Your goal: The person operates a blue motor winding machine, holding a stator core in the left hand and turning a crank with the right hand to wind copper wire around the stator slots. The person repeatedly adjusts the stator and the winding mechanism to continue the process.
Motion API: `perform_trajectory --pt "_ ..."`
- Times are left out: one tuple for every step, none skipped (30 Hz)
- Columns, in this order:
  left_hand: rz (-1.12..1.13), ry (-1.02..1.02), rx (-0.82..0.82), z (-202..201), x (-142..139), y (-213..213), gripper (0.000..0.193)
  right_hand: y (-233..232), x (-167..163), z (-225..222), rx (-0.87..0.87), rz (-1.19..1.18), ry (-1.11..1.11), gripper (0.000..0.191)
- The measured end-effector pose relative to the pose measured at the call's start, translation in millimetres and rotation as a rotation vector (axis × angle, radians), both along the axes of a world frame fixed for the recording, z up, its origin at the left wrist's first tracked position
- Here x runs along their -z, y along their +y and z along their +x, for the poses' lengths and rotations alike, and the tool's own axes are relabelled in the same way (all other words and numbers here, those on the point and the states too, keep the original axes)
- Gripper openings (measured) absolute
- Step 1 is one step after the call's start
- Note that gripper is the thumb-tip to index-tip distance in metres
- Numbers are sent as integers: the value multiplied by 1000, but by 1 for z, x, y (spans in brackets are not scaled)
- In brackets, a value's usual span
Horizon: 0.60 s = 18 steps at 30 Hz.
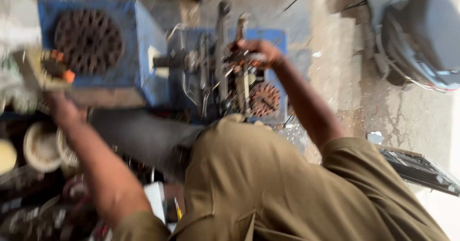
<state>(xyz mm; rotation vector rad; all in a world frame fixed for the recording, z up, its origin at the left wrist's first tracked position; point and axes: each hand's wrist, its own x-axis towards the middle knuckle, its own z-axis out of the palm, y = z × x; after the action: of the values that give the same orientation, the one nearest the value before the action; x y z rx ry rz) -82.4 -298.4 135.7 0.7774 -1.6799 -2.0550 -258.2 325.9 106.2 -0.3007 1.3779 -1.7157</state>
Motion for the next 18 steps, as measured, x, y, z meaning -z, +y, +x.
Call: perform_trajectory --pt "14 127 70 -1 2 -1 59 -2 -9 1 -59 -5 104 72" --pt "-47 196 111 -1 4 -2 59 -5 -17 3 -29 37 153 70" --pt "-103 263 156 -1 5 -2 60 -7 -25 7 4 83 201 68" --pt "-43 228 122 4 8 -2 65 -7 -33 5 -62 43 355 67" --pt "15 191 94 5 9 -2 70 -8 -40 4 -121 -1 506 65" --pt "-10 212 131 10 11 -1 74 -12 -42 10 -116 -80 303 63" --pt "-33 239 168 16 11 0 78 -14 -46 12 -108 -155 104 60" --pt "-62 287 207 15 12 -1 83 -17 -48 10 -98 -231 -74 58" --pt "-40 294 204 15 11 0 86 -19 -50 7 -88 -209 -46 59" --pt "-21 304 201 14 11 0 89 -20 -51 9 -78 -190 -16 59" --pt "2 306 201 12 10 0 93 -21 -52 11 -64 -169 6 59" --pt "21 289 179 12 8 1 95 -21 -53 11 -63 -164 -15 59" --pt "38 275 158 10 7 2 98 -21 -53 12 -62 -162 -33 58" --pt "57 260 137 10 6 4 100 -21 -53 11 -60 -158 -52 58" --pt "51 274 155 10 5 5 103 -21 -53 11 -37 -186 -111 56" --pt "46 285 172 11 3 6 107 -21 -51 12 -13 -212 -174 54" --pt "42 298 189 13 2 6 110 -21 -49 11 11 -238 -235 52" --pt "47 294 176 13 1 7 112 -20 -47 11 19 -247 -253 51"
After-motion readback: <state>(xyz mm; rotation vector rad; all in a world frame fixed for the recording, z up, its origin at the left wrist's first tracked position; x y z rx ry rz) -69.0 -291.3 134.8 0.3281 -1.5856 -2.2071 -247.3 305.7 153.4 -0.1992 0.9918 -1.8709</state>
